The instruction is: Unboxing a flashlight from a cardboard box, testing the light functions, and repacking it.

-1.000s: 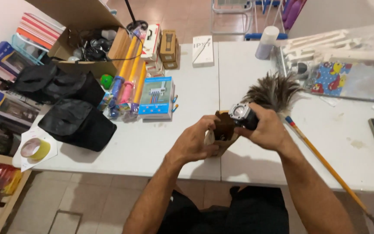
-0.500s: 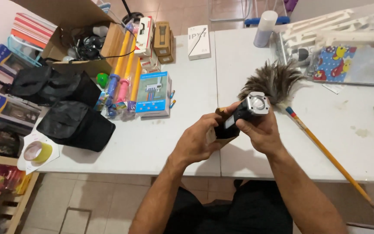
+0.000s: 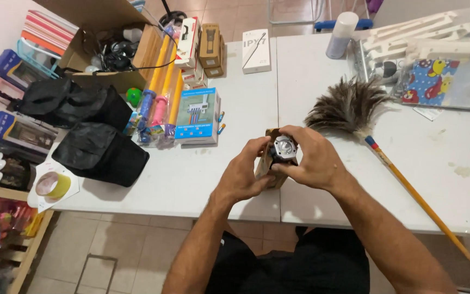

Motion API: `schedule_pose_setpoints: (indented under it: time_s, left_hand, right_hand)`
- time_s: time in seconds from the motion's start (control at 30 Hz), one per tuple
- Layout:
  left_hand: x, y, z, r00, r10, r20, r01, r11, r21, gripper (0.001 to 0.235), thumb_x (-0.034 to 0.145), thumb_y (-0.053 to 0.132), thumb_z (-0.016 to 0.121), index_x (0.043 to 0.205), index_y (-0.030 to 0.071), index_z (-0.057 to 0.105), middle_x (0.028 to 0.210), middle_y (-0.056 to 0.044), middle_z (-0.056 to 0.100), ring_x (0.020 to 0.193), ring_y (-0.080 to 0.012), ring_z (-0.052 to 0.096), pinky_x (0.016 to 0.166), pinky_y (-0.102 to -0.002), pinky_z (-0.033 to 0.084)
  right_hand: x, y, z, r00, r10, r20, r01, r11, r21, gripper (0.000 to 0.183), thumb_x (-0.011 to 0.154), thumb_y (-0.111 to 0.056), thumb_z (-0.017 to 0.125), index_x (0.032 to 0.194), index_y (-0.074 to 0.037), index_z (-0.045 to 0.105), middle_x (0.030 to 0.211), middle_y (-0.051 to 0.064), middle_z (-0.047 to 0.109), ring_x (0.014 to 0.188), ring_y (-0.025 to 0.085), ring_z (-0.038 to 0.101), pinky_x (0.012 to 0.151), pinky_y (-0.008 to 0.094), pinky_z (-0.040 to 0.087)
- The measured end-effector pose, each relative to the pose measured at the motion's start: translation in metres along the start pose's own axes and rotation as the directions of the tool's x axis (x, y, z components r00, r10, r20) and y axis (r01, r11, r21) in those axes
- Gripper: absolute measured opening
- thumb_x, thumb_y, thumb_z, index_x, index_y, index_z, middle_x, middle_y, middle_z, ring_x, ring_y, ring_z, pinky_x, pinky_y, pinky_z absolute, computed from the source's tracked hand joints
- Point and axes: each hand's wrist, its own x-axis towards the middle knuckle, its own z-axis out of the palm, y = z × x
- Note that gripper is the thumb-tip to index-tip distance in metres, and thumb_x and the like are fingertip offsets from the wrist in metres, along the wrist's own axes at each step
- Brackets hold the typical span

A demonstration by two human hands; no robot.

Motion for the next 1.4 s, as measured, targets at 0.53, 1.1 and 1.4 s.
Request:
schedule_pose_setpoints:
  time_s: [0.53, 1.1, 1.4]
  left_hand:
    - [-0.005, 0.002, -0.012, 1.000, -0.024, 0.005, 0.024, 0.998, -0.049, 0.074, 0.068, 0.003, 0.088, 0.131, 0.007, 0.050, 0.116, -0.012, 0.054, 0.113, -0.0388, 0.065, 0.098, -0.047, 0.061]
    - [-0.003, 0.002, -0.018, 0.998, -0.050, 0.044, 0.054, 0.993, -0.101, 0.051, 0.072, 0.002, 0.087, 0.104, 0.009, 0.048, 0.104, -0.010, 0.057, 0.101, -0.0340, 0.070, 0.091, -0.045, 0.064]
    - [-0.018, -0.008, -0.002, 0.988, -0.070, -0.138, 0.056, 0.994, -0.098, 0.059, 0.081, 0.019, 0.088, 0.121, 0.015, 0.045, 0.100, -0.007, 0.054, 0.092, -0.0295, 0.072, 0.088, -0.044, 0.064]
  right_hand:
    - [0.001, -0.001, -0.002, 0.979, -0.155, 0.132, 0.145, 0.986, 0.084, 0.069, 0.071, -0.030, 0.084, 0.133, -0.009, 0.064, 0.106, 0.012, 0.071, 0.100, 0.034, 0.069, 0.091, 0.047, 0.054]
    - [0.015, 0.002, -0.008, 0.951, -0.139, 0.275, 0.118, 0.989, 0.095, 0.058, 0.073, -0.026, 0.089, 0.122, -0.003, 0.066, 0.103, 0.021, 0.072, 0.101, 0.044, 0.069, 0.089, 0.054, 0.054]
    - [0.024, -0.024, -0.022, 0.858, -0.013, 0.513, 0.006, 1.000, 0.015, 0.078, 0.074, -0.010, 0.082, 0.145, -0.007, 0.051, 0.106, 0.027, 0.070, 0.093, 0.045, 0.068, 0.081, 0.056, 0.054]
